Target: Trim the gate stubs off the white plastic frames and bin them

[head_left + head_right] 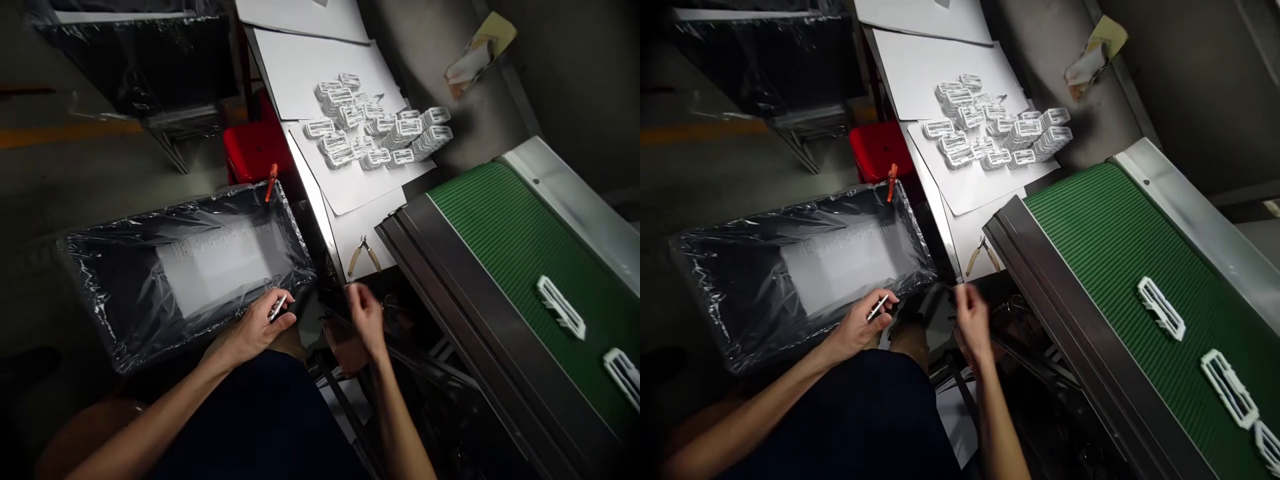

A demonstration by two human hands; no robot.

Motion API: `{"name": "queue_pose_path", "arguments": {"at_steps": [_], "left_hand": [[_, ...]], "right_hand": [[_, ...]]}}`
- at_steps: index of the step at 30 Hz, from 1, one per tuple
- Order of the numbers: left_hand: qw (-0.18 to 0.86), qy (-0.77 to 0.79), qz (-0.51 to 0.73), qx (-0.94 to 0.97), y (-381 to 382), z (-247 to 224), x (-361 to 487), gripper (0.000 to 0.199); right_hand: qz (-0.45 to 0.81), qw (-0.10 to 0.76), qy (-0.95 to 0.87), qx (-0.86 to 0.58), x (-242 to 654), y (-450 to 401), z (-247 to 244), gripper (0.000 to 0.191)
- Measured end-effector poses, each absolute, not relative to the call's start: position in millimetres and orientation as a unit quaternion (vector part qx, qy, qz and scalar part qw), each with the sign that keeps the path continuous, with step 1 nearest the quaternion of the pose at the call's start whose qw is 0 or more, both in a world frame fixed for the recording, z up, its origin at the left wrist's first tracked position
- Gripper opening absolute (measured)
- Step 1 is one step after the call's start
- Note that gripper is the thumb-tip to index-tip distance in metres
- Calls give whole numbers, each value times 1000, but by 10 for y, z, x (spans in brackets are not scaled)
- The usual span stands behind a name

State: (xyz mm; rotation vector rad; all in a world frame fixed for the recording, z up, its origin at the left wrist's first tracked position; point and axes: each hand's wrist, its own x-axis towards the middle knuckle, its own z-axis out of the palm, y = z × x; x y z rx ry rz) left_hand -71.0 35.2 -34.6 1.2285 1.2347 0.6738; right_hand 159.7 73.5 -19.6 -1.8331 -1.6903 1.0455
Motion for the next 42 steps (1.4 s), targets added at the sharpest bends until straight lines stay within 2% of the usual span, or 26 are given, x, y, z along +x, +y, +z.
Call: {"name": "queue_pose_path", "arguments": {"at_steps": [5,10,14,32,38,42], "left_hand": [[559,445,298,633,383,-231,-537,54],[544,382,293,688,414,-114,-370,47],[533,359,279,714,421,-37,-304,40],[528,349,283,720,372,-11,-257,37],[542,371,295,694,383,-24,-265,23],[584,383,278,659,423,-23,-284,27]], "right_hand": [[481,215,-617,-585,1318,140,250,30],[472,199,-647,-565,1336,20,469,28],[455,201,-649,-576,1388,-49,510,30],[405,201,-655,-605,1369,-142,570,30],[403,228,-635,-619,1307,-152,495,29],[353,277,-597,-665,1419,-122,562,26]]}}
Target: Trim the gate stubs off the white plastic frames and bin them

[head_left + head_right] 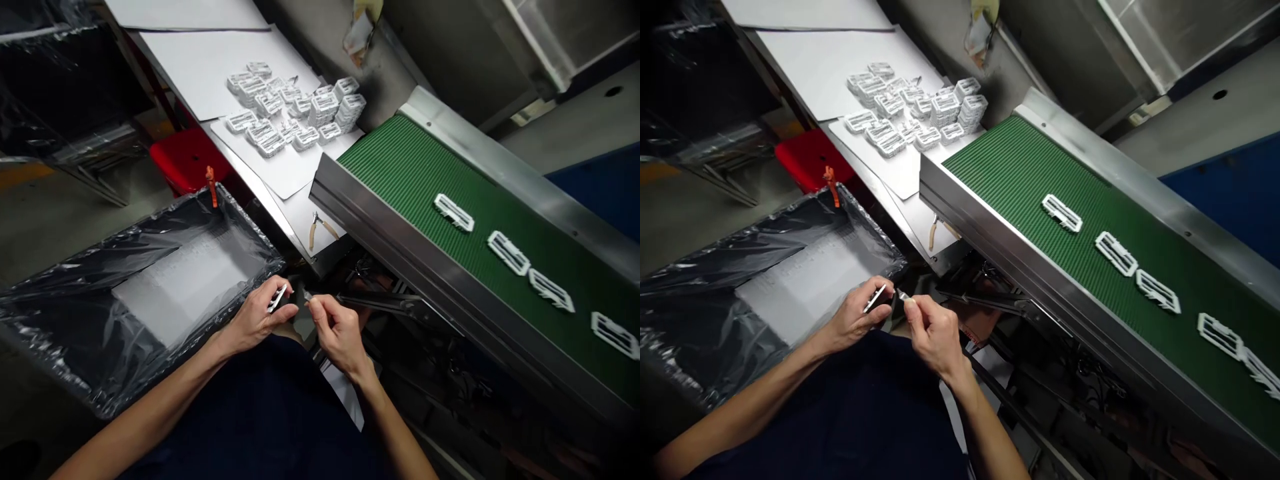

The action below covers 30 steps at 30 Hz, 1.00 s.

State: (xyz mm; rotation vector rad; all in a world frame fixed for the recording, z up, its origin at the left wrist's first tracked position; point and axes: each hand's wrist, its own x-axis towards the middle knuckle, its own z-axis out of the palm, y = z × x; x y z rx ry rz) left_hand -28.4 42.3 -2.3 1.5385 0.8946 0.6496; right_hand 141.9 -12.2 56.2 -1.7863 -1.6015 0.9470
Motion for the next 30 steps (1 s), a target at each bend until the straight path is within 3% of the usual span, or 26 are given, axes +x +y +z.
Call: {"name": "queue_pose_path", "arguments": {"at_steps": [4,7,9,13,16,22,25,30], "left_hand": [[671,413,245,565,416,-78,-311,32],[735,427,243,467,403,-177,-294,35],[762,414,243,435,396,-210,-267,35],[784,389,239,420,404,-139,-225,34],[775,392,236,437,430,-21,-209,34],[710,380,264,530,487,190,-176,28],[689,367,250,573,542,257,-167,29],[645,306,285,640,596,322,-125,48]], "right_hand": [[182,266,-585,-744,1982,155,1128,25],[-14,185,-567,-802,2604,502,1696,34],[-79,109,-537,-832,3011,772,1927,36],[-4,-38,-497,-867,3574,1239,1898,43],[101,-77,-494,-860,3762,1384,1750,46],[7,-113,-486,-867,3701,1336,1800,53],[-84,-63,-520,-848,3231,1133,1895,60],[171,132,-679,-702,1980,345,1690,32]]}}
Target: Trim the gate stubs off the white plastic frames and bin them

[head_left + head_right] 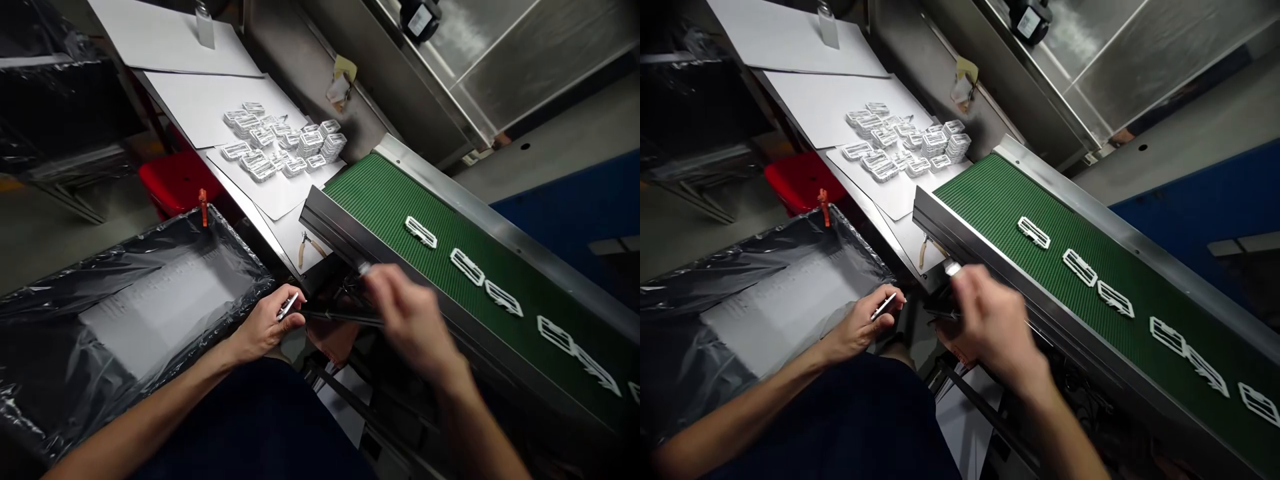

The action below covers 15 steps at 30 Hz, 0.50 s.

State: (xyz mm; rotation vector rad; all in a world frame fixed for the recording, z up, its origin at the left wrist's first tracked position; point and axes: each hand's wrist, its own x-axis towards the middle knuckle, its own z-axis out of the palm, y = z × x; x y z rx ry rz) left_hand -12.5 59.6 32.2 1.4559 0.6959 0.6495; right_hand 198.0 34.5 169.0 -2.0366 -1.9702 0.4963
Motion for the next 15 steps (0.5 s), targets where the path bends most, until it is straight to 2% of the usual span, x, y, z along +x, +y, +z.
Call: {"name": "queue_pose_path", "arguments": {"at_steps": [4,8,15], "left_hand": [[606,270,319,677,581,329,-81,53],[592,257,314,696,538,346,-46,49],[577,243,291,723,488,321,-56,40]], "right_hand": [[284,137,-707,-633,1476,-64,1284,24],[292,149,-698,-637,1468,-203,1102,24],[285,154,-685,-653,1434,-308,1057,27]]}}
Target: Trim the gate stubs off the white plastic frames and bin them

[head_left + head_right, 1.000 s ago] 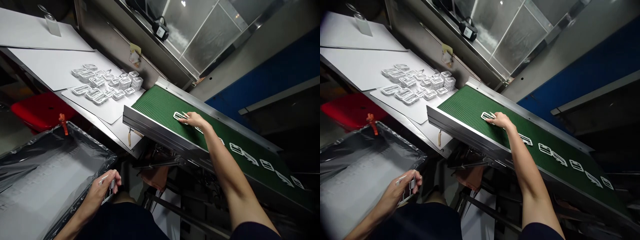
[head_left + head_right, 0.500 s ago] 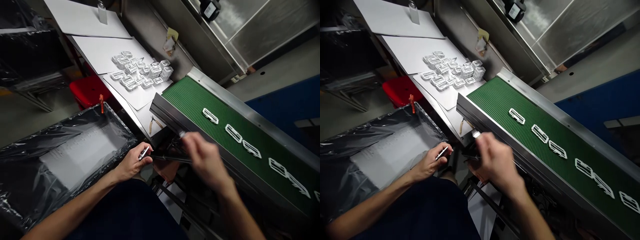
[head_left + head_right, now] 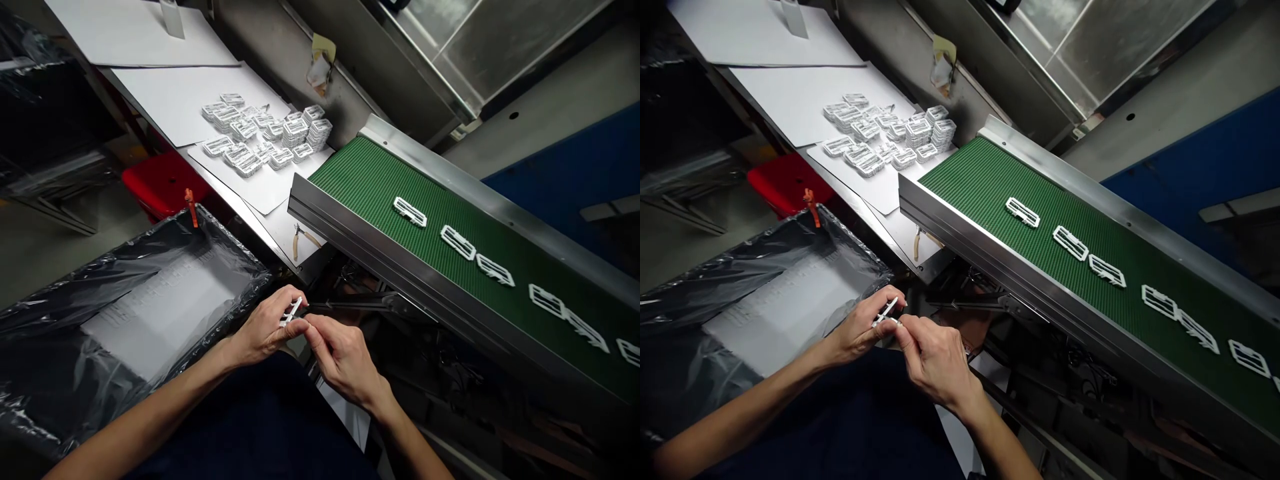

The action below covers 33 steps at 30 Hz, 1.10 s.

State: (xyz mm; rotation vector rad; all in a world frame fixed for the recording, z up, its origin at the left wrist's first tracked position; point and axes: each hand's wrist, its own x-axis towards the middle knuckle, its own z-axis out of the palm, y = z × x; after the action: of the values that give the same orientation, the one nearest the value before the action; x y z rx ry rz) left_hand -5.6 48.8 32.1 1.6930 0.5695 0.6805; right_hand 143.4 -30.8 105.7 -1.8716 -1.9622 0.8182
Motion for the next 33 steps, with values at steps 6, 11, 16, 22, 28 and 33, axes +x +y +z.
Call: {"name": "queue_pose_path", "arguments": {"at_steps": [6,11,16,22,28,33], "left_hand": [[555,239,298,739,458,278,-57,40],[536,246,299,751,443,258,-56,39],[530,264,292,751,417,244,-51,36],[527,287,296,743,398,245,-22,29],[597,297,273,694,420,260,-16,31],[692,322,221,607,391,267,37,34]], "right_hand": [[263,147,-689,-659,1412,-352,1029,28],[242,135,-691,-667,1401,-380,995,28],[244,133,-684,-675,1411,-378,968,27],[240,150,-673,-684,1394,-387,877,26],[156,216,-619,-739,1851,-153,1266,23],[-61,76,-555,-826,2875,652,1907,30]]}}
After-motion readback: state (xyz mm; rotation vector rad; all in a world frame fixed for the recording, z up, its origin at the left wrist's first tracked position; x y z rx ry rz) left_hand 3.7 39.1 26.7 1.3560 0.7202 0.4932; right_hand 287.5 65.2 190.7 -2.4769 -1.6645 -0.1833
